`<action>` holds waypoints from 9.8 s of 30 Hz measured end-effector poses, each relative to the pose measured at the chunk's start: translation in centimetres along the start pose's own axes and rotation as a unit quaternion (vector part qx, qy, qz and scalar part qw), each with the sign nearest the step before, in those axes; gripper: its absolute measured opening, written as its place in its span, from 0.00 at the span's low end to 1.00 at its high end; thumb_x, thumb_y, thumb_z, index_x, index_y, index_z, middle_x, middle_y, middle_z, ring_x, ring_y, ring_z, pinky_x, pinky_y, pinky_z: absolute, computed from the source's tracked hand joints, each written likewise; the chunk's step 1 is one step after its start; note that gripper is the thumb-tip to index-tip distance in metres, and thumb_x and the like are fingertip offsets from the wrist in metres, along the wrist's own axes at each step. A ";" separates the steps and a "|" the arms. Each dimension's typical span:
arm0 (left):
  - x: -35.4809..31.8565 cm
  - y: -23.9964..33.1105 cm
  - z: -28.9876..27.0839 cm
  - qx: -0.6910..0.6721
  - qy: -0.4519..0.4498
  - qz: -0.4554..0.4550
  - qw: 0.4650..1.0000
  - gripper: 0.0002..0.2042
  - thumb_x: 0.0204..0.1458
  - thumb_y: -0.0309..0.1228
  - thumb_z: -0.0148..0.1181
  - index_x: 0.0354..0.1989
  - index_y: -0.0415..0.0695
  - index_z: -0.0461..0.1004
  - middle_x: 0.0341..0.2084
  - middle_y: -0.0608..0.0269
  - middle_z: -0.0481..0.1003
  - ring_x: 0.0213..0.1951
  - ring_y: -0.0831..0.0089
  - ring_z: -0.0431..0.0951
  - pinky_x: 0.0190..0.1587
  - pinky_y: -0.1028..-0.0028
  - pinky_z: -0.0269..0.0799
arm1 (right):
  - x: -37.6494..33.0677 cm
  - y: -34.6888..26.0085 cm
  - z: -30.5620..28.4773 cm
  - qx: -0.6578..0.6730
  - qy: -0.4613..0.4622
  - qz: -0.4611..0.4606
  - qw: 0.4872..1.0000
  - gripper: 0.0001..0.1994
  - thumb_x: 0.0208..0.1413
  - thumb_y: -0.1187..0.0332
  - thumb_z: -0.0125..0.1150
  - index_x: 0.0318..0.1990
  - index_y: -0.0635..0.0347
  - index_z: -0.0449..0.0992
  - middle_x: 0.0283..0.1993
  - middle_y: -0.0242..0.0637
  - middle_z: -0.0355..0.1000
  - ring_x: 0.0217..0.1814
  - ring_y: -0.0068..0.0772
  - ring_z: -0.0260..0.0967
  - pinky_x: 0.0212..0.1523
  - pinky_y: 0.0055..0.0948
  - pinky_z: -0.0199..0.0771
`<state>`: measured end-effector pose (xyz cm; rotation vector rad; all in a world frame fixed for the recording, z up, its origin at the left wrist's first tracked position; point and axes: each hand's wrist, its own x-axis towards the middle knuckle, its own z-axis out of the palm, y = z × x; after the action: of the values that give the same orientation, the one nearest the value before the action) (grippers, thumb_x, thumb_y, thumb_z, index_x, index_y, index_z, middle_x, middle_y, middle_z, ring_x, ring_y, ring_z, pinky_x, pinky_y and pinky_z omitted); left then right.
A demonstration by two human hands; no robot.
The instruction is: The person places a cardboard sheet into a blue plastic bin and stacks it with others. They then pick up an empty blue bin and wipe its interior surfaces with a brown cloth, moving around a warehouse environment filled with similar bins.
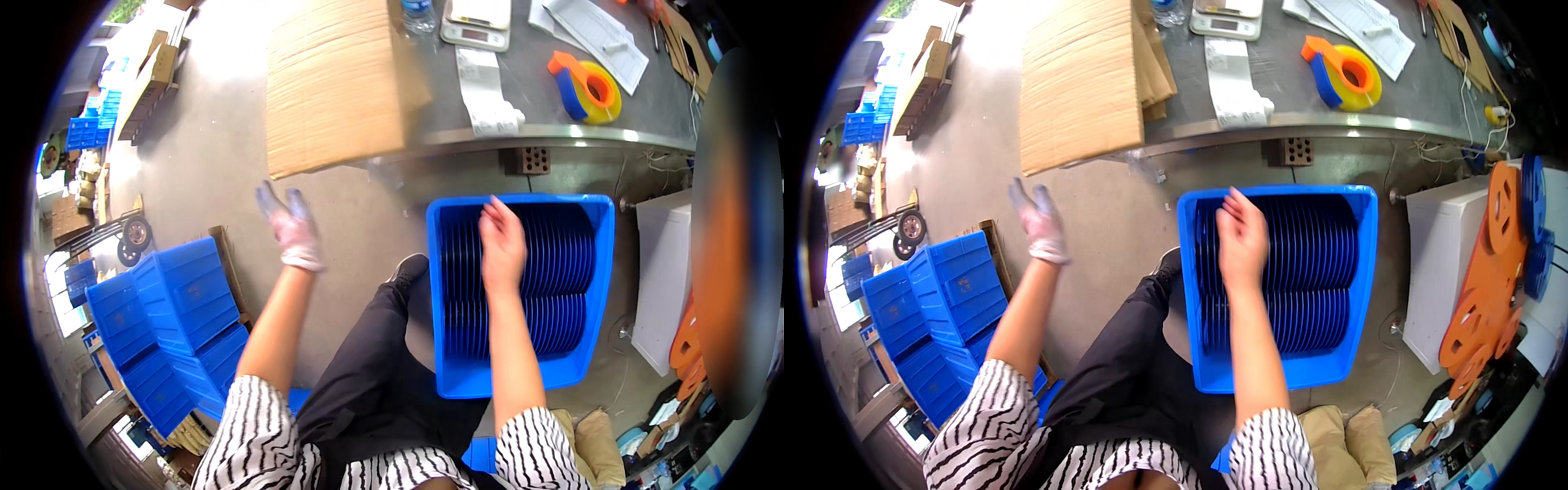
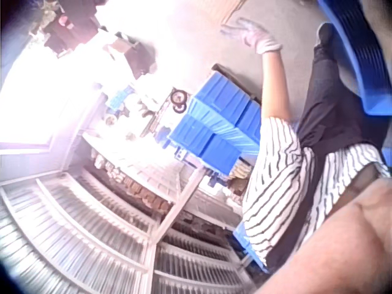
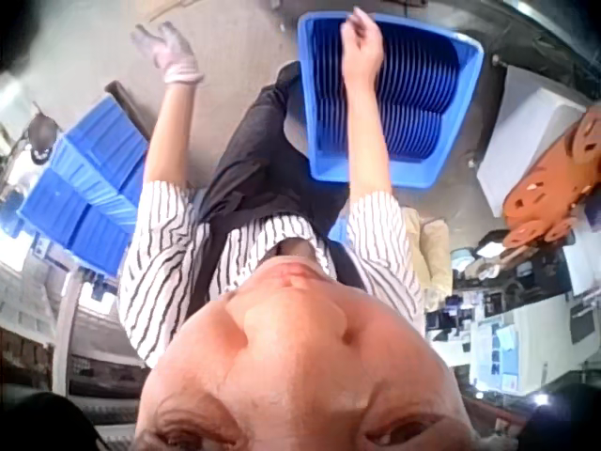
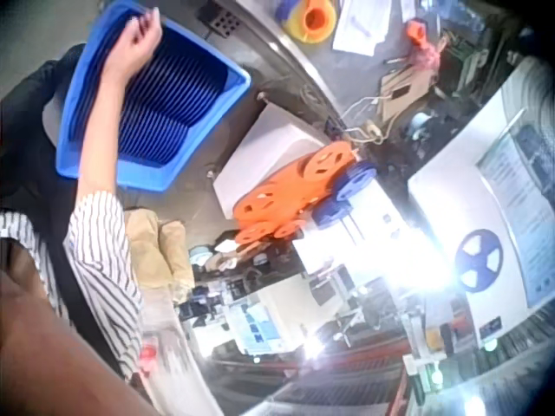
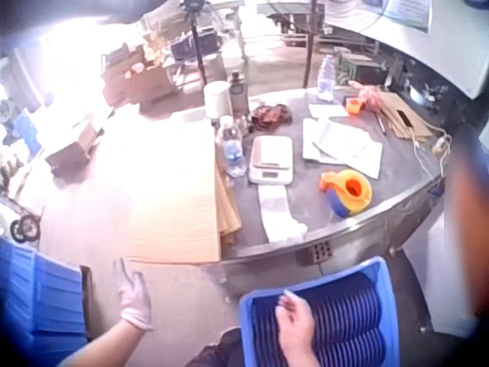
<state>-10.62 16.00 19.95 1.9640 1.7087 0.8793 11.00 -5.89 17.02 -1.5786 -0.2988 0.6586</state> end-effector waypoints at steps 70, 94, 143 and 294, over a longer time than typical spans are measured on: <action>-24.2 17.7 21.0 0.311 -0.491 0.412 0.702 0.30 0.57 0.33 0.51 0.67 0.55 0.45 0.42 0.50 0.74 0.39 0.54 0.76 0.42 0.65 0.70 | -29.5 16.4 -20.2 -0.139 0.627 0.331 0.692 0.38 0.52 0.62 0.59 0.64 0.69 0.47 0.63 0.55 0.54 0.67 0.52 0.49 0.66 0.38 0.49; -22.0 10.7 32.0 0.307 -0.431 0.467 0.708 0.19 0.59 0.31 0.42 0.60 0.49 0.56 0.31 0.45 0.76 0.33 0.46 0.76 0.36 0.56 0.71 | -27.4 24.7 -20.2 -0.385 0.501 0.352 0.691 0.36 0.59 0.57 0.45 0.68 0.65 0.37 0.69 0.56 0.41 0.69 0.55 0.45 0.65 0.46 0.48; -20.6 10.0 -0.9 -0.186 -0.662 -0.239 0.685 0.25 0.59 0.41 0.45 0.59 0.36 0.60 0.54 0.54 0.67 0.52 0.65 0.70 0.57 0.69 0.64 | -53.7 22.6 -26.5 0.333 0.522 0.332 0.711 0.33 0.48 0.61 0.63 0.59 0.67 0.60 0.57 0.50 0.63 0.58 0.51 0.61 0.58 0.49 0.60; 53.6 -41.9 -39.9 -0.009 0.633 -0.771 -0.061 0.28 0.55 0.48 0.49 0.56 0.38 0.61 0.48 0.42 0.70 0.45 0.50 0.73 0.46 0.60 0.70 | -38.9 1.8 161.3 -0.132 -0.953 0.227 0.153 0.31 0.64 0.45 0.33 0.58 0.66 0.64 0.58 0.43 0.64 0.62 0.38 0.57 0.64 0.34 0.50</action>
<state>-65.18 71.65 32.16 2.0509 -1.7939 -0.8027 -112.56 104.59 24.70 0.1940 -1.8460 2.9805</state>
